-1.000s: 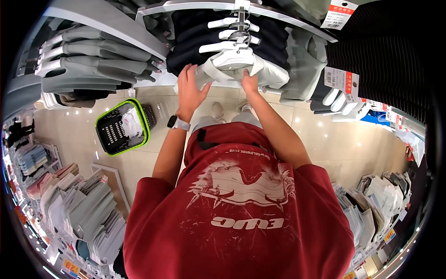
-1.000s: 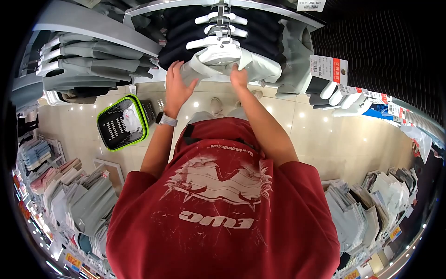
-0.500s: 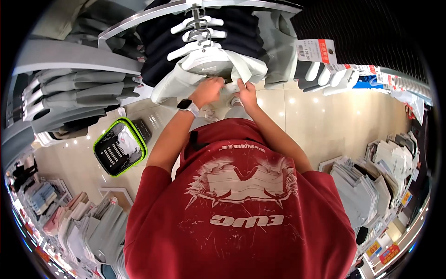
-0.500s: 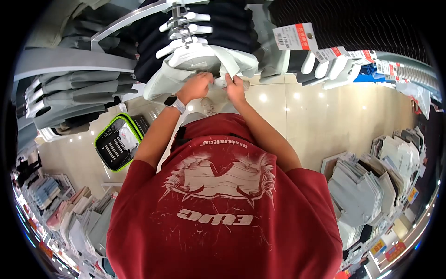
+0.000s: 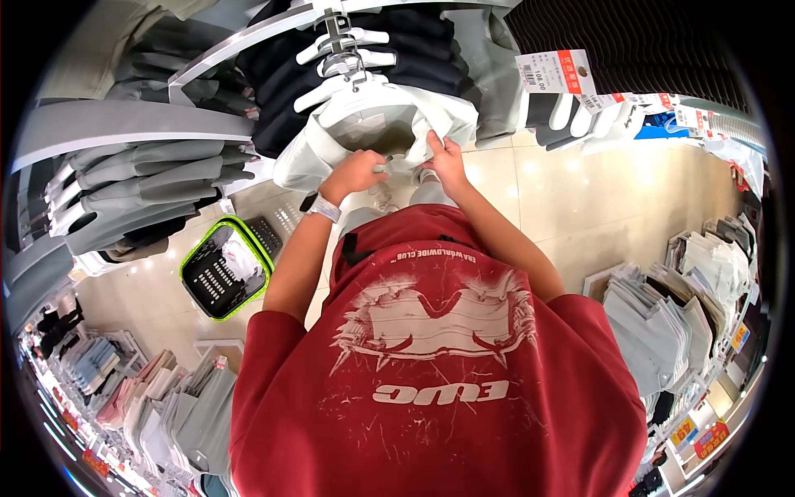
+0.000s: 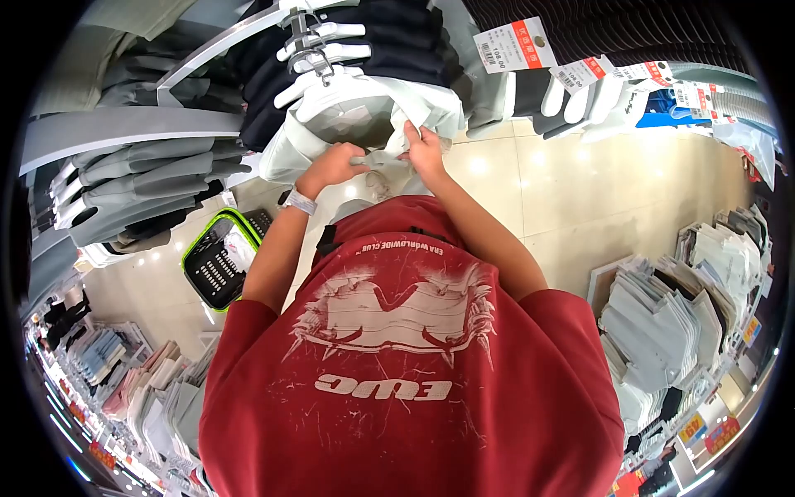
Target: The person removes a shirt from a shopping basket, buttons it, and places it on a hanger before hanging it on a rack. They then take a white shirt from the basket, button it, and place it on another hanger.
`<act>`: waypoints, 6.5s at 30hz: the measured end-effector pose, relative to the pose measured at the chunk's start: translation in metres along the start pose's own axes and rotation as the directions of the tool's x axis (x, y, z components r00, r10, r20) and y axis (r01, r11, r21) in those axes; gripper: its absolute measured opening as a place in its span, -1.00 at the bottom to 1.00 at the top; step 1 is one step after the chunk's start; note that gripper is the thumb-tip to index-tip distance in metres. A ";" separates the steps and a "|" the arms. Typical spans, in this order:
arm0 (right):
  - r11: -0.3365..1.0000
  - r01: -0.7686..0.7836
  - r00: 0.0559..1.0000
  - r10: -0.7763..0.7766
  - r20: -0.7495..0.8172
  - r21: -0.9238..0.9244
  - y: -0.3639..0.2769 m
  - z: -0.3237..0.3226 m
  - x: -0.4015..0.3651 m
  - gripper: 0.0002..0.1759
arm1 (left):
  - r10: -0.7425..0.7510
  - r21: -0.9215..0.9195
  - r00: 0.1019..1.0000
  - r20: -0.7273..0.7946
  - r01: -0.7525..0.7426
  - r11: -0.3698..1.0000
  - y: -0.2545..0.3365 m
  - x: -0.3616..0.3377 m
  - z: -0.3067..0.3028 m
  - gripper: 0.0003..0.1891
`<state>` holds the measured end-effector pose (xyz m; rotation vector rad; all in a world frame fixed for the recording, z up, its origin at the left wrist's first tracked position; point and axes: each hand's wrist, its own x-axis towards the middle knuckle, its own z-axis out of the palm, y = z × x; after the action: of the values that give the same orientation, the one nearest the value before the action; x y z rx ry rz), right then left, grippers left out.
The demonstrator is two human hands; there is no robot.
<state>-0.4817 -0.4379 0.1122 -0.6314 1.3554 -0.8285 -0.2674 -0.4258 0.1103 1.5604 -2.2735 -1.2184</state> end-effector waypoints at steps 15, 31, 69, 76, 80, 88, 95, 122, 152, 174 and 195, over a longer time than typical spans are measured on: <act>0.965 0.230 0.958 -0.201 0.203 -0.128 0.026 0.005 -0.001 -0.83 | 0.018 -0.231 0.982 -0.189 -0.062 0.971 0.026 -0.019 -0.009 -0.73; 0.673 0.560 0.821 -0.371 0.433 -0.484 -0.012 0.012 -0.022 -0.87 | -0.068 -0.132 0.936 -0.347 0.023 0.991 0.054 -0.016 -0.014 -0.78; 0.952 0.248 0.814 -0.106 0.572 -0.178 -0.036 0.011 -0.007 -0.81 | -0.058 -0.507 0.942 -0.330 -0.125 0.853 0.048 -0.010 -0.011 -0.72; 0.980 -0.124 0.779 0.193 0.596 -0.155 -0.029 0.001 0.005 -0.71 | 0.003 -0.527 0.961 -0.277 -0.155 0.836 0.040 -0.006 -0.008 -0.75; 0.971 -0.235 0.771 0.205 0.603 -0.030 -0.022 -0.001 0.007 -0.73 | 0.020 -0.531 0.961 -0.275 -0.169 0.831 0.042 -0.008 -0.014 -0.75; 0.963 -0.265 0.788 0.190 0.586 0.045 -0.019 0.001 0.000 -0.79 | -0.005 -0.544 0.955 -0.298 -0.165 0.823 0.045 -0.008 -0.016 -0.74; 0.958 0.095 0.792 0.092 0.604 -0.271 -0.029 0.010 -0.015 -0.87 | -0.046 -0.436 0.979 -0.196 -0.045 0.899 0.054 -0.014 -0.030 -0.72; 0.984 0.149 0.940 -0.112 0.321 -0.093 -0.011 0.009 -0.011 -0.78 | 0.064 0.058 0.998 -0.021 -0.063 0.996 0.058 -0.018 -0.064 -0.62; 0.816 0.426 0.867 -0.246 0.433 -0.390 -0.030 0.023 -0.028 -0.91 | 0.154 0.221 0.945 -0.287 -0.091 0.971 0.069 -0.026 -0.047 -0.87; 0.867 0.420 0.856 -0.280 0.435 -0.268 -0.028 0.023 -0.027 -0.91 | 0.194 0.181 0.870 -0.453 -0.124 0.976 0.066 -0.022 -0.035 -0.91; 0.864 0.452 0.824 -0.312 0.472 -0.219 -0.027 0.022 -0.016 -0.83 | -0.020 -0.249 0.945 -0.326 -0.065 0.966 0.062 -0.010 -0.040 -0.67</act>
<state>-0.4645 -0.4419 0.1459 -1.3058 0.9725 -0.7330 -0.2872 -0.4300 0.1819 1.5049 -1.8419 -1.0993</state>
